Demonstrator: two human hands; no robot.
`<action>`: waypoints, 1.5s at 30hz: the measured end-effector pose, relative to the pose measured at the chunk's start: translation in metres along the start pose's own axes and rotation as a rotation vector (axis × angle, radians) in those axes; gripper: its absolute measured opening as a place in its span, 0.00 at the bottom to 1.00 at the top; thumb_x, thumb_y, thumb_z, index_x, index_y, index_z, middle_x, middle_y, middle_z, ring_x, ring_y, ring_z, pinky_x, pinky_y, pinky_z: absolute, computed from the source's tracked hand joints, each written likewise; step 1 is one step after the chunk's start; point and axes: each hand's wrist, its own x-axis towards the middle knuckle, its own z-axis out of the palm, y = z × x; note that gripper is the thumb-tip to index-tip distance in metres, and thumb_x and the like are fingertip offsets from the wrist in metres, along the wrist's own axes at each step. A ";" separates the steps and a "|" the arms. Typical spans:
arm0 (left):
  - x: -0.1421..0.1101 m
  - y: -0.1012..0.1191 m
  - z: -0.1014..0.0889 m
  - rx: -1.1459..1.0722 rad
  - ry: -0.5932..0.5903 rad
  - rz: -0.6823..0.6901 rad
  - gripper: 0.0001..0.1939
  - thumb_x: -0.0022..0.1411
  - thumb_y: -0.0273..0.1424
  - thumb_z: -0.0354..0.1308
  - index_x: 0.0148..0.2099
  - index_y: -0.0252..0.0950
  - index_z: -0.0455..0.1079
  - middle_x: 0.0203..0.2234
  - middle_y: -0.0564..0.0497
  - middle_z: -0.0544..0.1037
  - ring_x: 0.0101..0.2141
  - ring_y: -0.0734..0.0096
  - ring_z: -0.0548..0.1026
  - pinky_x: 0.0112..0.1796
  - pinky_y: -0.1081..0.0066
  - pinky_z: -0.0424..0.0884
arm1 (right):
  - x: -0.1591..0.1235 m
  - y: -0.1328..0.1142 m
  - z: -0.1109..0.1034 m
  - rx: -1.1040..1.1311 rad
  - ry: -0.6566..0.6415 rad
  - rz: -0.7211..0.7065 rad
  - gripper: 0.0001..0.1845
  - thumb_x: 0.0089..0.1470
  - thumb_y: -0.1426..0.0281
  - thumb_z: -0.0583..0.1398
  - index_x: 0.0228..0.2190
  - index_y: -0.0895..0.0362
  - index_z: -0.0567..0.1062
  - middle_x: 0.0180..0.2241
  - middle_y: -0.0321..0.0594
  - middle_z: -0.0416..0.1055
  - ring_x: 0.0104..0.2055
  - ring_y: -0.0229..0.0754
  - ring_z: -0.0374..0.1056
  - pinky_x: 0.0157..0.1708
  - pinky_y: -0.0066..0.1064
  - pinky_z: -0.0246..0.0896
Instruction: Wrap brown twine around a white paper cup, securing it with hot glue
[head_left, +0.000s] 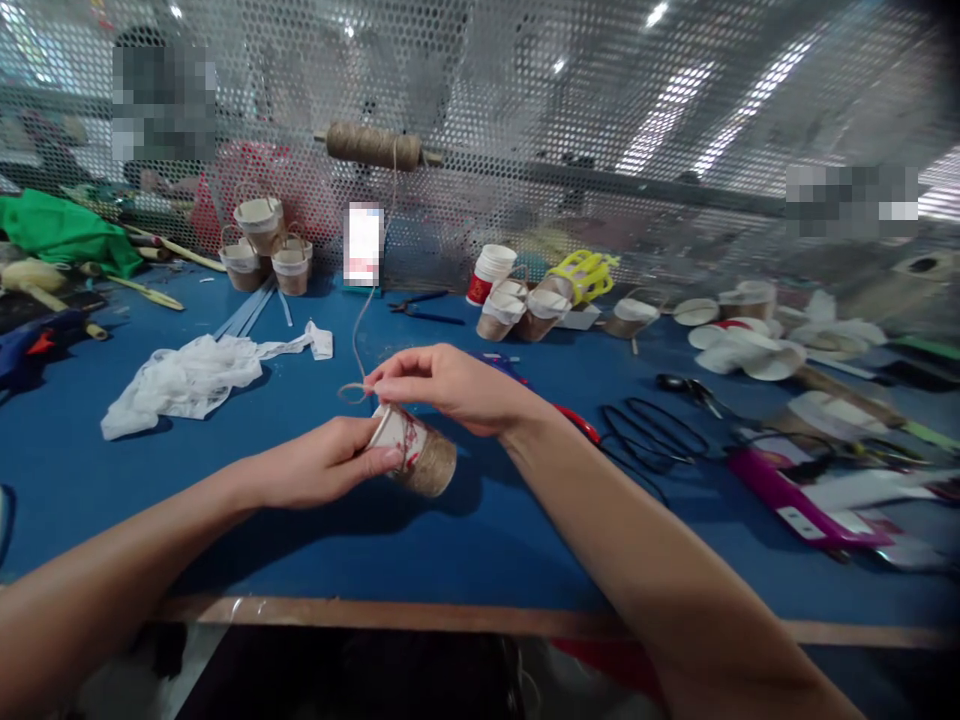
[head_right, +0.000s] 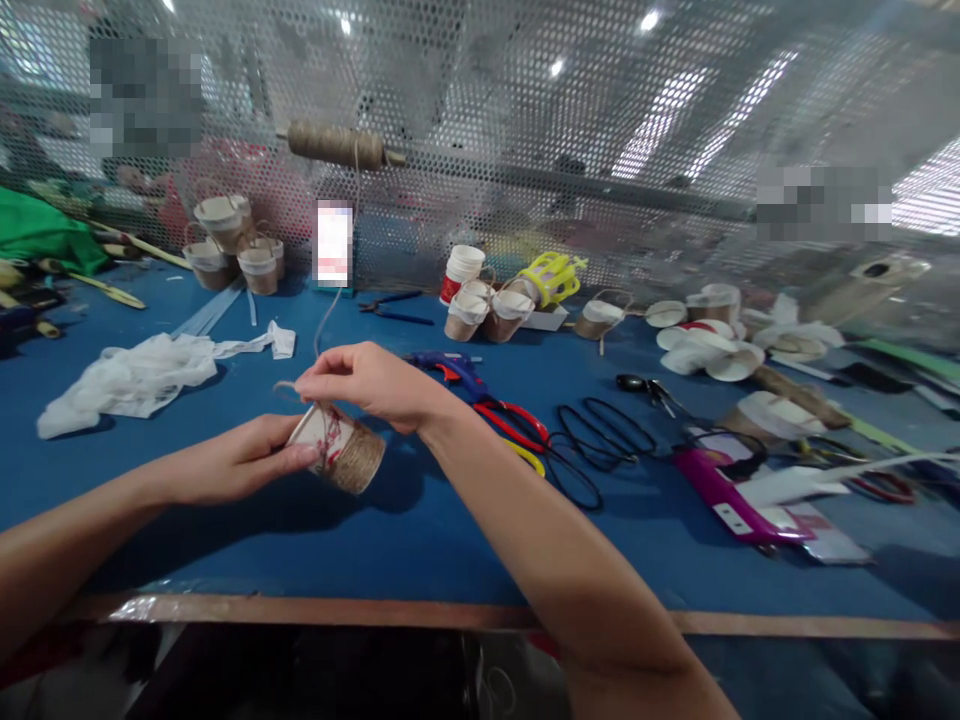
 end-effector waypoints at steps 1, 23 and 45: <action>0.000 -0.001 -0.001 -0.065 0.011 0.001 0.15 0.63 0.36 0.41 0.38 0.31 0.64 0.31 0.50 0.70 0.31 0.71 0.66 0.36 0.70 0.64 | -0.004 0.001 0.000 0.073 0.070 -0.002 0.07 0.43 0.67 0.61 0.24 0.59 0.71 0.30 0.38 0.71 0.33 0.36 0.65 0.37 0.30 0.58; 0.005 -0.006 0.006 -0.576 0.189 -0.178 0.16 0.60 0.40 0.49 0.39 0.31 0.67 0.29 0.51 0.73 0.27 0.75 0.66 0.31 0.74 0.62 | -0.038 0.003 0.007 -0.255 0.606 -0.286 0.06 0.49 0.68 0.59 0.26 0.58 0.69 0.24 0.34 0.69 0.27 0.34 0.65 0.30 0.28 0.61; -0.001 0.008 0.005 -0.374 0.121 -0.076 0.13 0.62 0.34 0.44 0.39 0.32 0.66 0.32 0.51 0.73 0.30 0.74 0.68 0.33 0.75 0.64 | -0.036 0.012 0.009 -0.276 0.577 -0.212 0.06 0.49 0.67 0.58 0.25 0.58 0.68 0.24 0.34 0.69 0.26 0.34 0.64 0.28 0.28 0.59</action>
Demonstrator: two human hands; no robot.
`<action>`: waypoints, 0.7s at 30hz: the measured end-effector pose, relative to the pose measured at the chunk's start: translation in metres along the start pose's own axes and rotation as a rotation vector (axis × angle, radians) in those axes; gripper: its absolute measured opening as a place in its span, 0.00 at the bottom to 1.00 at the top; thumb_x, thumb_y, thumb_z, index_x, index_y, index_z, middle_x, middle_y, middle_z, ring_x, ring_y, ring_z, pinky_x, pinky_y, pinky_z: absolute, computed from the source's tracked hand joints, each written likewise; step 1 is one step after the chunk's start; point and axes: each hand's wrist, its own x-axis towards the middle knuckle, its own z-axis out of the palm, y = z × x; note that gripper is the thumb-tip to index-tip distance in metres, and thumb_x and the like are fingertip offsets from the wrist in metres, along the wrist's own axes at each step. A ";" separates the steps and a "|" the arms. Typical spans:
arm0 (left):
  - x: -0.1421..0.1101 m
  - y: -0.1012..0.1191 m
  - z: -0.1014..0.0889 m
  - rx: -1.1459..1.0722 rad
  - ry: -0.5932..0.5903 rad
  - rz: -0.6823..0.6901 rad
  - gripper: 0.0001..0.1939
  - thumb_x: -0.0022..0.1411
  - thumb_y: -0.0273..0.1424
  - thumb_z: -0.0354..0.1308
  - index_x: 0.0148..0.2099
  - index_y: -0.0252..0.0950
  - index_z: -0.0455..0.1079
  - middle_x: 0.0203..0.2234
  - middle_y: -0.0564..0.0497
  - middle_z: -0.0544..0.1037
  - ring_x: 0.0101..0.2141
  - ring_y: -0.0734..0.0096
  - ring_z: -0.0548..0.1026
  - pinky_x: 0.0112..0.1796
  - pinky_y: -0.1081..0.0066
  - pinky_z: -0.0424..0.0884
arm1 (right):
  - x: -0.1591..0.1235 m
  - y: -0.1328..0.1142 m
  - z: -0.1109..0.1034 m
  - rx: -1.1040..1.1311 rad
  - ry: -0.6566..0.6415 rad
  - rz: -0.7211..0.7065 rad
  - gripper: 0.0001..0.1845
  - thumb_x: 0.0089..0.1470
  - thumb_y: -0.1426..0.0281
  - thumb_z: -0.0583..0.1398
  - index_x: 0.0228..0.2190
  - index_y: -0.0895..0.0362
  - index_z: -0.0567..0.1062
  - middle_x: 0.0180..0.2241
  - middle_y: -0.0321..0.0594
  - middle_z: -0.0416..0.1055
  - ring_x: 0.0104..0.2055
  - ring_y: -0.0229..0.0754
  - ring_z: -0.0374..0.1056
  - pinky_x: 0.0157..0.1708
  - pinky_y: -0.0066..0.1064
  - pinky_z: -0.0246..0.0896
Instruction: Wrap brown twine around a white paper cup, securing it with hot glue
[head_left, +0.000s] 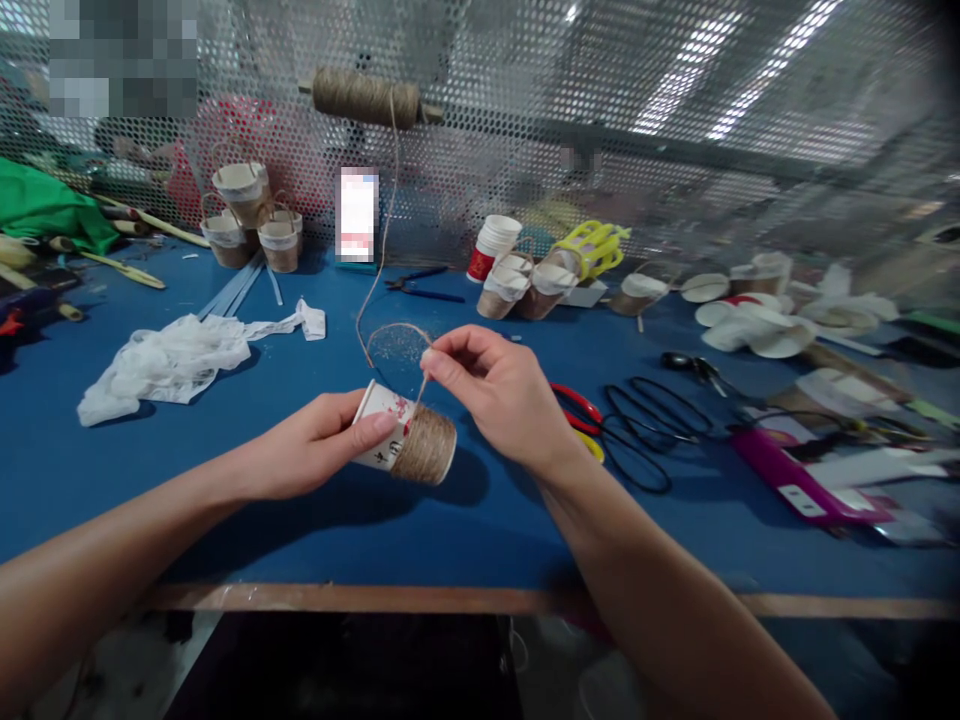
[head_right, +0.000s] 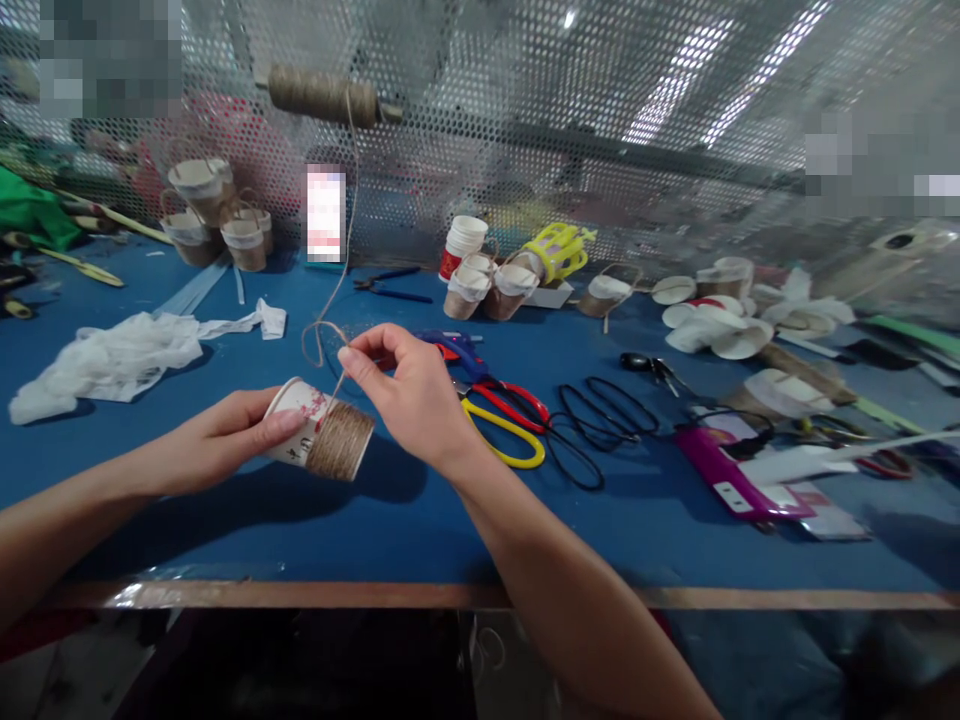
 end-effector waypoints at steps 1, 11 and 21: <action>-0.001 0.000 0.000 0.014 -0.003 0.011 0.13 0.62 0.34 0.44 0.39 0.32 0.66 0.32 0.51 0.73 0.31 0.74 0.68 0.34 0.75 0.64 | 0.000 0.001 0.000 -0.002 -0.005 0.002 0.06 0.49 0.68 0.58 0.25 0.58 0.68 0.24 0.34 0.69 0.26 0.34 0.64 0.29 0.28 0.59; -0.004 0.000 0.000 0.211 0.026 0.100 0.12 0.62 0.33 0.44 0.37 0.32 0.65 0.28 0.51 0.70 0.28 0.74 0.65 0.30 0.75 0.64 | -0.001 0.003 0.002 -0.002 -0.051 0.033 0.06 0.49 0.68 0.57 0.25 0.58 0.68 0.25 0.34 0.68 0.27 0.34 0.62 0.28 0.28 0.57; -0.005 -0.002 -0.001 0.335 0.034 0.246 0.08 0.62 0.29 0.45 0.33 0.32 0.63 0.25 0.54 0.68 0.24 0.78 0.62 0.26 0.78 0.60 | -0.002 0.003 0.002 0.048 -0.121 0.073 0.06 0.49 0.68 0.57 0.25 0.58 0.68 0.24 0.33 0.67 0.25 0.32 0.61 0.25 0.26 0.56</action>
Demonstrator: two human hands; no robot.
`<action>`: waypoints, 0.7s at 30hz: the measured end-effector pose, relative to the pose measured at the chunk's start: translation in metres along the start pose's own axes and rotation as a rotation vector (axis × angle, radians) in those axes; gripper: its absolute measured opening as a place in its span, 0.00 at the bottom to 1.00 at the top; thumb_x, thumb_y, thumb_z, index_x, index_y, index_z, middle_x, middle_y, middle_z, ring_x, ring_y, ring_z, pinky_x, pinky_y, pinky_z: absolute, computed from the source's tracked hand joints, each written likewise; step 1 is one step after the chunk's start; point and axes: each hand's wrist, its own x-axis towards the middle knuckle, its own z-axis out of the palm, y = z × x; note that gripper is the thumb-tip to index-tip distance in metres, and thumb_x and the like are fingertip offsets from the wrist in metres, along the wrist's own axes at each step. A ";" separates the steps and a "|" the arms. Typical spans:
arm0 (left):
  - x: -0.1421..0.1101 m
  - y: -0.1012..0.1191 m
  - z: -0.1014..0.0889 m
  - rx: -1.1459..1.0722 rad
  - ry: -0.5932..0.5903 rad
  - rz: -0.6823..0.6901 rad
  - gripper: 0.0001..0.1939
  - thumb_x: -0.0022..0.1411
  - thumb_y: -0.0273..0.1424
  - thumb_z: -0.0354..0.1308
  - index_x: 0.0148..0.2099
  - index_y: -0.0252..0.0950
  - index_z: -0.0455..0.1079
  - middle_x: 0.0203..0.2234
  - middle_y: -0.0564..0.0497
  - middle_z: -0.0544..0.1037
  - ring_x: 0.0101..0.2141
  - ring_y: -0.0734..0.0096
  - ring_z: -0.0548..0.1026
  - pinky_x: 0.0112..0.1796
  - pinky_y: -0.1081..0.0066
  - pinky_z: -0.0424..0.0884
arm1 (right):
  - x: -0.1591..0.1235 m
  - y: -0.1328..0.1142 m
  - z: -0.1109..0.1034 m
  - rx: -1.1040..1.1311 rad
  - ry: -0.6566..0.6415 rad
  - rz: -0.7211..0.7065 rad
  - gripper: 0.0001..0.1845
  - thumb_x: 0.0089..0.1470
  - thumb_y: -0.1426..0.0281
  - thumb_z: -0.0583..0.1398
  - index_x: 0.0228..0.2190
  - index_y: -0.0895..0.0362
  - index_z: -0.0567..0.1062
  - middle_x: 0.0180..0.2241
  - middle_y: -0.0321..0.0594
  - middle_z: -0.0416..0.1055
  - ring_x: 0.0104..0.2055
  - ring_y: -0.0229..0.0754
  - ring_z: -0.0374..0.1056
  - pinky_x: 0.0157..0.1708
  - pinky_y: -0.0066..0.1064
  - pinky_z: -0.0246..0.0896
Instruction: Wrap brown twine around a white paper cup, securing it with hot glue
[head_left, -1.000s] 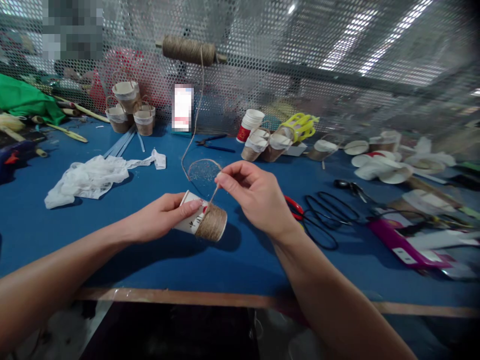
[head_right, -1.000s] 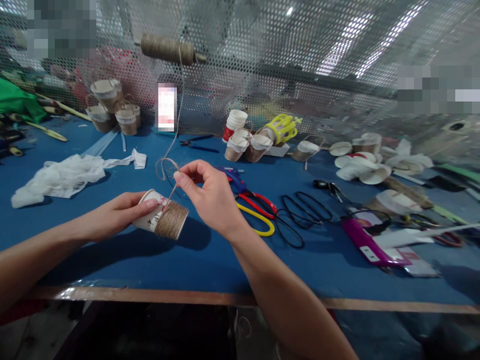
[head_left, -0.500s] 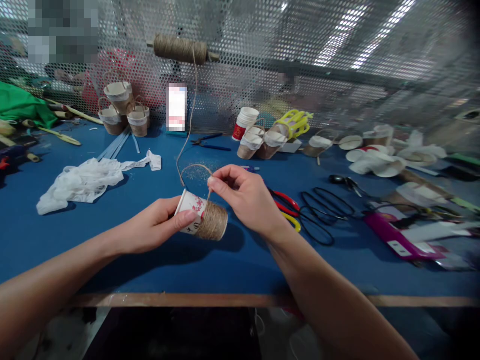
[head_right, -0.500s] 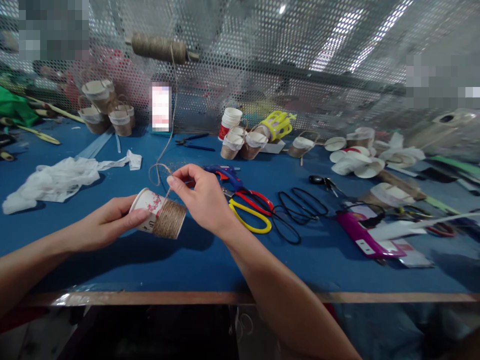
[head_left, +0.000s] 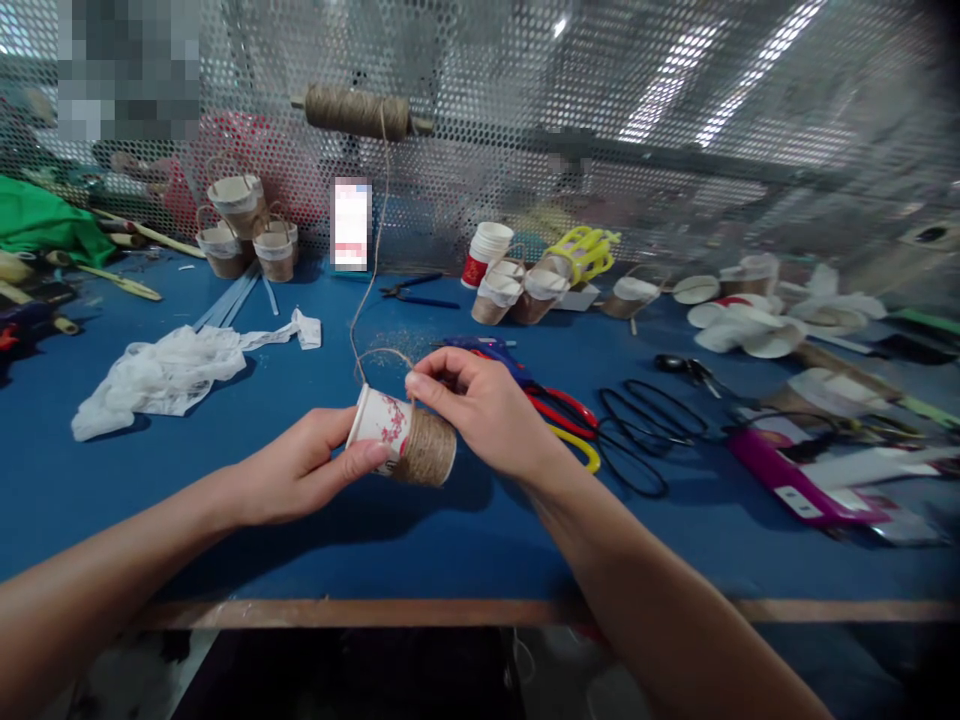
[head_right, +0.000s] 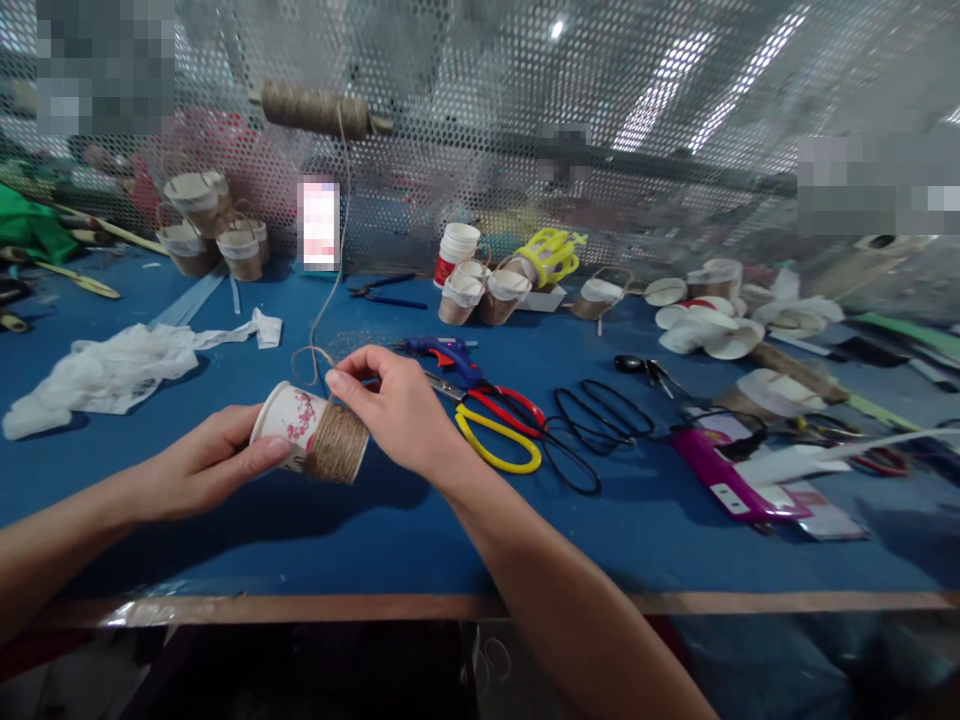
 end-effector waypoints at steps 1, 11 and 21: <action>0.000 0.000 0.000 0.008 0.000 0.010 0.08 0.62 0.28 0.45 0.33 0.32 0.63 0.25 0.54 0.68 0.25 0.78 0.62 0.26 0.79 0.60 | 0.000 0.000 0.000 0.008 -0.008 0.005 0.07 0.48 0.68 0.58 0.25 0.59 0.69 0.24 0.33 0.67 0.25 0.32 0.61 0.25 0.26 0.56; -0.002 0.000 -0.002 0.073 -0.029 0.053 0.08 0.61 0.28 0.45 0.32 0.32 0.63 0.24 0.53 0.68 0.24 0.77 0.63 0.26 0.78 0.60 | 0.001 0.004 0.000 0.107 -0.095 0.095 0.09 0.47 0.65 0.59 0.26 0.59 0.70 0.24 0.33 0.66 0.25 0.32 0.59 0.24 0.26 0.54; 0.001 -0.003 -0.002 -0.125 -0.002 -0.073 0.09 0.61 0.29 0.47 0.34 0.32 0.66 0.25 0.53 0.70 0.27 0.75 0.65 0.30 0.77 0.62 | 0.007 0.015 0.003 0.111 -0.132 0.179 0.11 0.47 0.62 0.58 0.25 0.59 0.70 0.24 0.35 0.66 0.26 0.33 0.60 0.27 0.28 0.55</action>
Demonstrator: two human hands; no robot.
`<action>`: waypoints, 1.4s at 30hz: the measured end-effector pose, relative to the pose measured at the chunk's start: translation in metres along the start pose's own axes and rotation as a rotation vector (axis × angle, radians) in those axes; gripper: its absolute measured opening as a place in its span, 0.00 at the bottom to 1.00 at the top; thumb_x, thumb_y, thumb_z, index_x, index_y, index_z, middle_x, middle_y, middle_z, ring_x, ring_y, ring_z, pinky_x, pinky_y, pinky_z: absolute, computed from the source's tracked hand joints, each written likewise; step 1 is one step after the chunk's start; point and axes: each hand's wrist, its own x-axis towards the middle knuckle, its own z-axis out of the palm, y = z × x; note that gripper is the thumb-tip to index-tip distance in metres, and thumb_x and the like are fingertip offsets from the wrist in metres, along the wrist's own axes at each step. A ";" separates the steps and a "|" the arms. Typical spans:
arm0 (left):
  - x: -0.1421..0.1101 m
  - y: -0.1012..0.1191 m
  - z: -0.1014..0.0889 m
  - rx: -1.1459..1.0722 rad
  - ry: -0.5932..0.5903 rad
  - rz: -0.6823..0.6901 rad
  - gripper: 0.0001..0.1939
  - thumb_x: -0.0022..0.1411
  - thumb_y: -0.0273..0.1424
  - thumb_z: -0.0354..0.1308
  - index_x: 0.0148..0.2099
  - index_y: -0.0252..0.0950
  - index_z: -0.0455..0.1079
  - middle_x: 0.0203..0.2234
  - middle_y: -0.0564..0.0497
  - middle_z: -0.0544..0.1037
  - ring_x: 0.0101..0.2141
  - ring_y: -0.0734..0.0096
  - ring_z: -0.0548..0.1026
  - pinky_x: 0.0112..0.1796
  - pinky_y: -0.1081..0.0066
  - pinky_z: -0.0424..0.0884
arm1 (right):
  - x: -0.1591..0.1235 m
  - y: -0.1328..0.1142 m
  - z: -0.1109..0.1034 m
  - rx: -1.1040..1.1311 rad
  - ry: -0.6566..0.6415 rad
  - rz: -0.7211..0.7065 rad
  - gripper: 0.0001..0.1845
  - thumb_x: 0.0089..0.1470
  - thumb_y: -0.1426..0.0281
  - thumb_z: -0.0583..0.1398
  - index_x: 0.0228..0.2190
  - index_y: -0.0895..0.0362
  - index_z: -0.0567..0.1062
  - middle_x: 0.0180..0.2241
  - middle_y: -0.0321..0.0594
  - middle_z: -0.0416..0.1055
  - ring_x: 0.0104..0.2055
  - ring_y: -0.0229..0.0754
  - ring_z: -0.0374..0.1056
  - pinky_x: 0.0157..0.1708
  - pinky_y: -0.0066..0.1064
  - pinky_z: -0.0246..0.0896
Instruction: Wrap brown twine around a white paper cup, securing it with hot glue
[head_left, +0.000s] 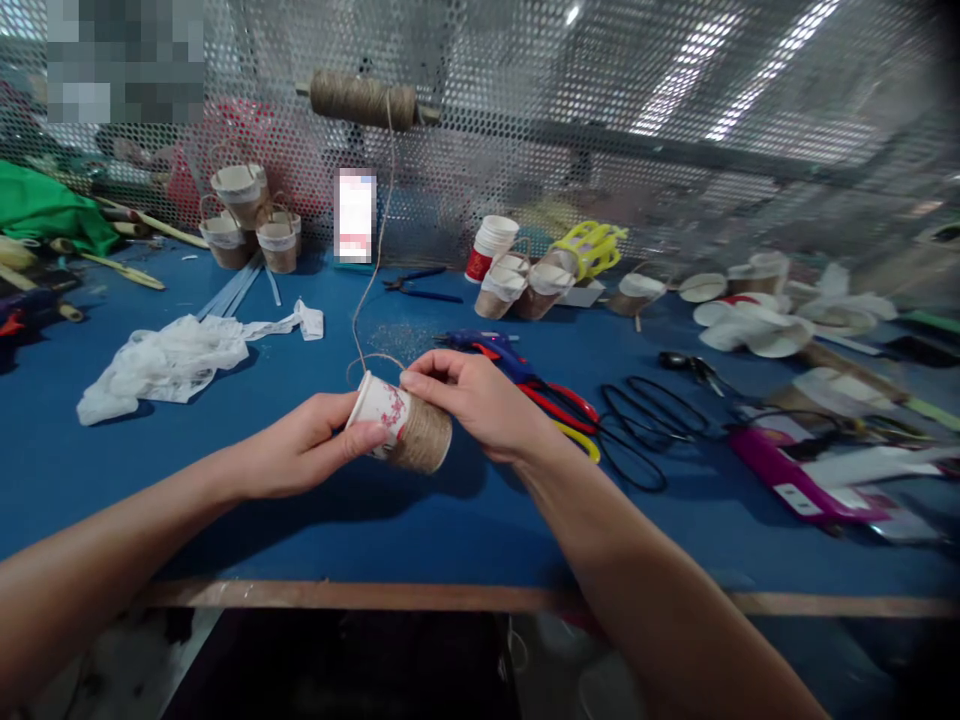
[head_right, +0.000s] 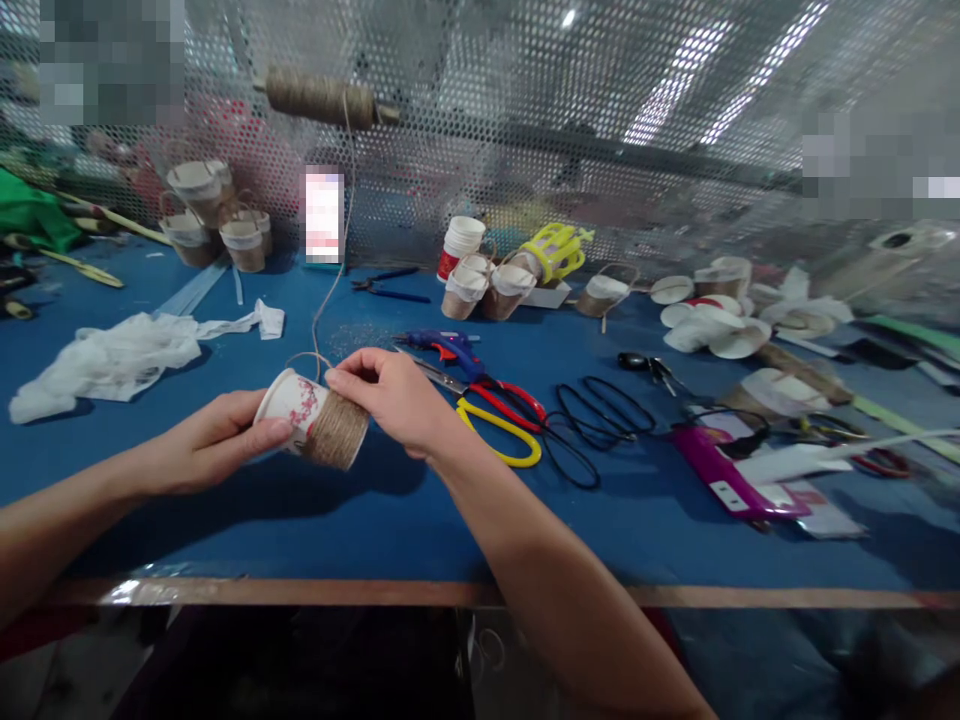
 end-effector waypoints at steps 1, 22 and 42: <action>0.001 -0.001 0.001 -0.078 0.035 -0.035 0.10 0.61 0.30 0.47 0.36 0.32 0.67 0.27 0.52 0.71 0.29 0.75 0.66 0.32 0.77 0.63 | 0.002 0.001 0.000 -0.021 0.030 0.000 0.12 0.49 0.62 0.57 0.25 0.59 0.70 0.25 0.36 0.67 0.27 0.34 0.61 0.28 0.28 0.56; 0.013 -0.018 -0.006 -0.600 0.368 -0.211 0.22 0.43 0.23 0.65 0.44 0.31 0.67 0.34 0.50 0.75 0.33 0.74 0.70 0.36 0.74 0.64 | 0.004 0.008 0.007 0.029 0.076 -0.124 0.22 0.45 0.63 0.61 0.41 0.59 0.64 0.41 0.47 0.67 0.42 0.43 0.66 0.41 0.41 0.65; 0.013 -0.016 -0.009 -0.332 0.377 -0.210 0.19 0.45 0.25 0.61 0.42 0.30 0.66 0.30 0.51 0.74 0.28 0.74 0.69 0.32 0.74 0.64 | 0.003 0.014 0.017 0.043 0.129 -0.209 0.23 0.44 0.62 0.61 0.40 0.57 0.61 0.39 0.45 0.67 0.40 0.42 0.66 0.40 0.39 0.65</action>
